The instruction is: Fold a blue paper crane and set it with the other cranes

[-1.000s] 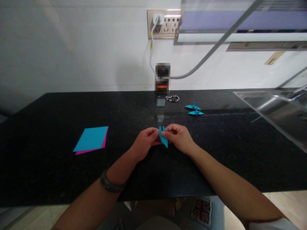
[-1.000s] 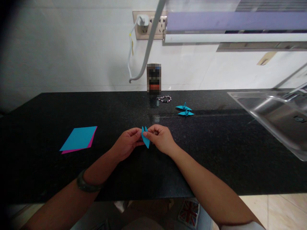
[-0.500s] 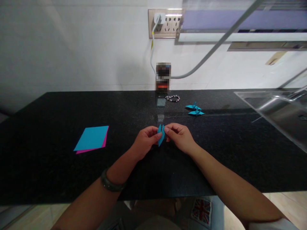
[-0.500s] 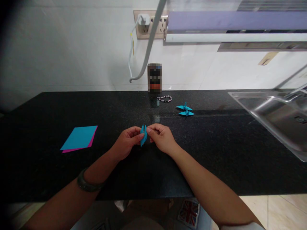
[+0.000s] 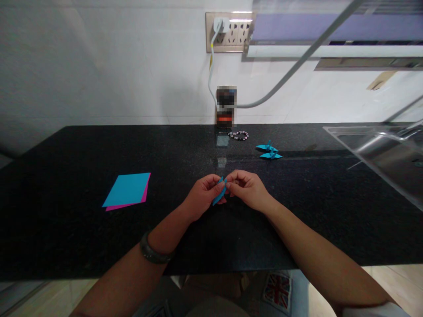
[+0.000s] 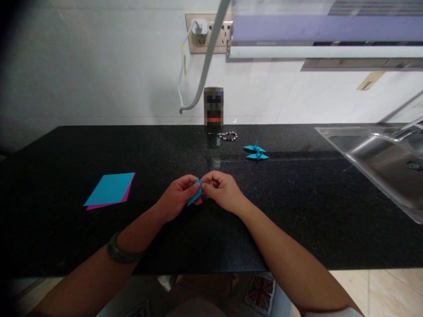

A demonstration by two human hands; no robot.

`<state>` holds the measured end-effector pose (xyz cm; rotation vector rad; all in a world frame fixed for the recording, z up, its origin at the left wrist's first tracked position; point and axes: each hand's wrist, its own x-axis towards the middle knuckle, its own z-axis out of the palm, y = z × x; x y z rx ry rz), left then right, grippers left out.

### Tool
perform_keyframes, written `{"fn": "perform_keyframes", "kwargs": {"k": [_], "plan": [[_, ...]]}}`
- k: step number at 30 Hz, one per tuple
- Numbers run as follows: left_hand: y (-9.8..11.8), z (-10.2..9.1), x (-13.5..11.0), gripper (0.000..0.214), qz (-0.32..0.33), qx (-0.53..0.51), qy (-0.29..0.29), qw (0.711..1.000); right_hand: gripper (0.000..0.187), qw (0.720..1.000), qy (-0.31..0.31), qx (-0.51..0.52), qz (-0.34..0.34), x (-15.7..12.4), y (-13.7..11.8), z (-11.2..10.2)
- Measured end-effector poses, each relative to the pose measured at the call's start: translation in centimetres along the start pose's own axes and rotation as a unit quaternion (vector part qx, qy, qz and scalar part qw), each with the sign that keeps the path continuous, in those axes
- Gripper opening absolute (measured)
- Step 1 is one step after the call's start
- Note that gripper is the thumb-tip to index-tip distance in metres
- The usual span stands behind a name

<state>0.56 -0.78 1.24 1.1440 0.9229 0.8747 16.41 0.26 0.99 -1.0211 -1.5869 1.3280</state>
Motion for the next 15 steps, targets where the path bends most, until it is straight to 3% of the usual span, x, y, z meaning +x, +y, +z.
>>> {"fn": "perform_keyframes", "kwargs": {"k": [7,15], "plan": [[-0.3,-0.3,0.2,0.026,-0.013,0.0,0.025,1.0,0.008,0.99,-0.005,-0.123,-0.074,-0.2,-0.2,-0.6],[-0.5,-0.4,0.3,0.026,-0.031,0.007,0.013,0.999,0.012,0.937,-0.049,-0.295,-0.181,-0.4,-1.4,-1.4]]}}
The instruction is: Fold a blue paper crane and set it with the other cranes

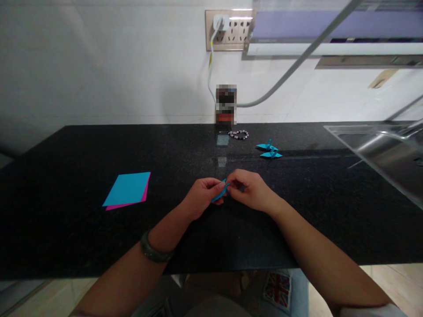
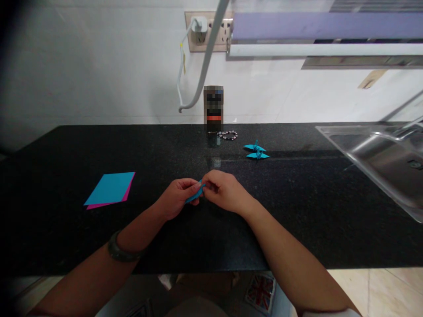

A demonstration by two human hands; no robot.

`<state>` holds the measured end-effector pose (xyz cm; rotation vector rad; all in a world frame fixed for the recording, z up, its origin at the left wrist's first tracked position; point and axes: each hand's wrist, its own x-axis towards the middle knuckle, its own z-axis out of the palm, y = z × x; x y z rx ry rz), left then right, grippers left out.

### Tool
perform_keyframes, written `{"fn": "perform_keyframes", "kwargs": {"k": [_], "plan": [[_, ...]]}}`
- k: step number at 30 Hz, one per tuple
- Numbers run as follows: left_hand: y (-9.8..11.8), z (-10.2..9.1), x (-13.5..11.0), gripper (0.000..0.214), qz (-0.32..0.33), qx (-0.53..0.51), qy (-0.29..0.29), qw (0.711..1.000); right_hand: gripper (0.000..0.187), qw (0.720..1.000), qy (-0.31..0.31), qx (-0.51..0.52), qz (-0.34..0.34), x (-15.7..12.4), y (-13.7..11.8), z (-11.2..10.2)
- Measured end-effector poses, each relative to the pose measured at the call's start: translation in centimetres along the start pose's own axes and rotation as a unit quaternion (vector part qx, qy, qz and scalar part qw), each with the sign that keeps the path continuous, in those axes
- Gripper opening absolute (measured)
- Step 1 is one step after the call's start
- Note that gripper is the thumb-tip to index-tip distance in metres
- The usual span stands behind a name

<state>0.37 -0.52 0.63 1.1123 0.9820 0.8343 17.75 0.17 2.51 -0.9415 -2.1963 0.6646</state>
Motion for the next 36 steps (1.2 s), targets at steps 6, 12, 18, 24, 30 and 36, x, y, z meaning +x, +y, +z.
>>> {"fn": "perform_keyframes", "kwargs": {"k": [6,12,18,24,30,36], "plan": [[-0.07,-0.08,-0.01,0.026,-0.027,-0.032,0.003,0.999,0.008,0.997,-0.008,-0.06,-0.053,0.04,-0.02,-0.4],[0.08,0.07,-0.1,0.024,-0.045,-0.093,0.0,0.995,0.011,0.995,0.022,-0.041,-0.093,0.09,0.26,-0.34],[-0.05,0.21,-0.1,0.025,-0.054,-0.125,-0.001,0.991,0.011,0.992,0.038,-0.047,-0.106,0.02,0.63,-0.15],[-0.27,0.26,-0.01,0.023,-0.055,-0.138,0.018,0.989,0.011,0.989,0.043,-0.069,-0.124,-0.02,0.57,0.06],[-0.32,0.33,0.01,0.024,-0.052,-0.157,0.029,0.986,0.011,0.987,0.044,-0.091,-0.126,-0.12,0.55,0.25],[-0.35,0.39,0.06,0.022,-0.036,-0.166,0.036,0.985,0.012,0.987,0.047,-0.09,-0.122,-0.22,0.44,0.39]]}}
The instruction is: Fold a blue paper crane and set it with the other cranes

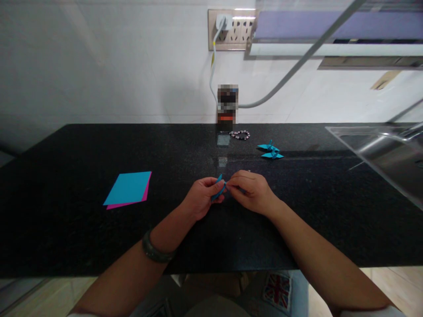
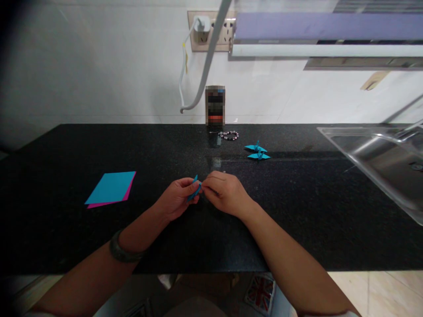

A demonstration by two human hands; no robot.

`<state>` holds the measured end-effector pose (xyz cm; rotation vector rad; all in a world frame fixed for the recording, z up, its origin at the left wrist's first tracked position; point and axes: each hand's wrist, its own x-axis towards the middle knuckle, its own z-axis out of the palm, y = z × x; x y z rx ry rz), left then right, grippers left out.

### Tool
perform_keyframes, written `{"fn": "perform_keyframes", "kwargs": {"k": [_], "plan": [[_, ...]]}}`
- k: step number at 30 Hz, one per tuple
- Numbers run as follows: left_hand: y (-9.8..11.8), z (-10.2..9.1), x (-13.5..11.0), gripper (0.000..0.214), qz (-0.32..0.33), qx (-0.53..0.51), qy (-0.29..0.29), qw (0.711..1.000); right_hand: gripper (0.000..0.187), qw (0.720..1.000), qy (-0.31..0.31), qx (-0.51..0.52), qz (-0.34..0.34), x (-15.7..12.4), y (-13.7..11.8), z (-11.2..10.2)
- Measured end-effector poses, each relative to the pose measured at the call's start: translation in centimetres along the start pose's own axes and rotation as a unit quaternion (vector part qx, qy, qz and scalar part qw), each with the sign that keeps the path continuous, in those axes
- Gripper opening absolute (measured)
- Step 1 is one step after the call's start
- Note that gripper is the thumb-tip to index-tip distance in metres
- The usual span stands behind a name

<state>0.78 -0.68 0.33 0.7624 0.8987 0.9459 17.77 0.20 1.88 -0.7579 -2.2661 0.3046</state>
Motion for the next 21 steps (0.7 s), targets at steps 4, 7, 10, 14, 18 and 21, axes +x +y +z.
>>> {"fn": "perform_keyframes", "kwargs": {"k": [4,7,10,14,18,21], "plan": [[-0.03,0.08,-0.01,0.022,0.012,0.002,0.003,1.0,0.011,1.0,0.003,0.001,0.001,-0.03,-0.03,0.17],[-0.03,0.09,-0.04,0.021,0.02,0.009,0.001,1.0,0.01,1.0,0.009,0.01,0.003,-0.05,-0.06,0.29],[0.02,0.09,-0.08,0.02,0.025,0.01,-0.002,1.0,0.01,1.0,0.012,0.017,0.009,-0.01,-0.14,0.32],[0.09,0.06,-0.12,0.019,0.033,0.016,-0.007,0.999,0.01,0.999,0.015,0.028,0.011,0.08,-0.35,0.24],[0.09,-0.01,-0.11,0.017,0.041,0.019,-0.013,0.999,0.012,0.998,0.023,0.058,0.031,0.13,-0.62,0.07],[0.14,-0.05,-0.1,0.018,0.048,0.026,-0.011,0.998,0.011,0.995,0.049,0.072,0.056,0.15,-0.71,-0.01]]}}
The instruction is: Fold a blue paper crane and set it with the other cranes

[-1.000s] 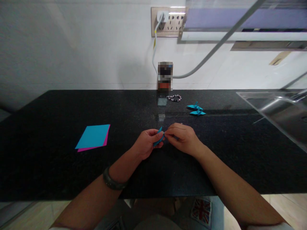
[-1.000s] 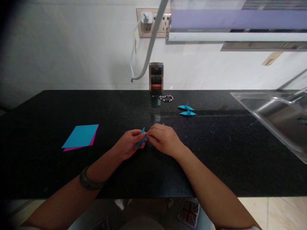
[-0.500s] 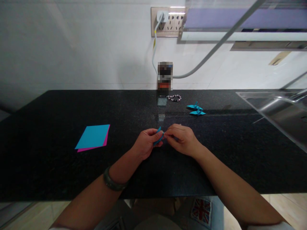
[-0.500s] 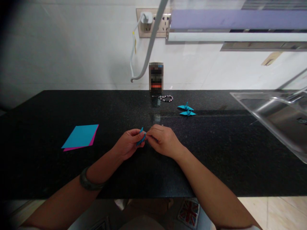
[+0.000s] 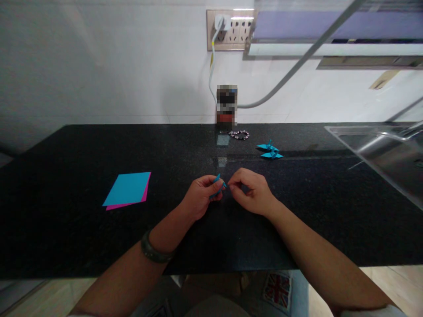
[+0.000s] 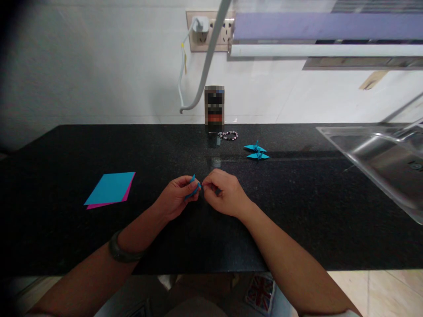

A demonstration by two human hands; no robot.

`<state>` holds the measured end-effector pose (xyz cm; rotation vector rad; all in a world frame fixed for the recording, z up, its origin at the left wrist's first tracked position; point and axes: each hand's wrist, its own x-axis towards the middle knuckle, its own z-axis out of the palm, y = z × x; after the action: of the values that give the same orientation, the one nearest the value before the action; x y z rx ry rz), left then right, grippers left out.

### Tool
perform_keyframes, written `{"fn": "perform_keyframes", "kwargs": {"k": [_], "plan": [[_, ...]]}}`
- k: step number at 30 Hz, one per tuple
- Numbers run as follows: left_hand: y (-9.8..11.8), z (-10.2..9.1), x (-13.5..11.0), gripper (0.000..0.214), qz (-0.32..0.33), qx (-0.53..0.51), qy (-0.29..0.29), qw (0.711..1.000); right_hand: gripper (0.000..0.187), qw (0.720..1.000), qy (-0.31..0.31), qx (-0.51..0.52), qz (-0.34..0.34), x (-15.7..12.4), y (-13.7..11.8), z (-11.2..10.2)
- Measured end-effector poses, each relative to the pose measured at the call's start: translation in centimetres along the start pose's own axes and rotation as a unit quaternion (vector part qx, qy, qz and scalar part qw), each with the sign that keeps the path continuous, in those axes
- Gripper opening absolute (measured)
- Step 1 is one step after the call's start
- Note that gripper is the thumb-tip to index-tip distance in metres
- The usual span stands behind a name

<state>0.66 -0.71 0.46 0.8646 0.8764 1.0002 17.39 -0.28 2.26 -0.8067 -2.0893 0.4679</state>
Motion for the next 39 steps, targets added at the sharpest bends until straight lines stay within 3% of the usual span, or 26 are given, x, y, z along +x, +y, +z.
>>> {"fn": "perform_keyframes", "kwargs": {"k": [4,13,22,29,39], "plan": [[0.2,0.1,0.0,0.018,0.002,0.007,0.007,1.0,0.011,1.0,0.02,-0.009,0.021,0.0,0.1,0.0],[0.2,0.2,-0.1,0.017,0.032,0.042,0.007,0.999,0.013,0.998,0.001,-0.002,0.063,0.1,0.2,0.5],[0.0,0.1,0.1,0.024,-0.001,0.047,0.01,0.999,0.024,0.98,0.011,0.018,0.198,0.2,1.0,0.9],[-0.1,0.4,0.1,0.026,0.045,0.064,-0.002,0.997,0.025,0.98,-0.033,0.021,0.196,0.0,0.8,1.4],[0.2,0.5,0.0,0.024,0.066,0.098,0.029,0.993,0.019,0.988,-0.004,0.005,0.156,0.1,0.5,1.5]]}}
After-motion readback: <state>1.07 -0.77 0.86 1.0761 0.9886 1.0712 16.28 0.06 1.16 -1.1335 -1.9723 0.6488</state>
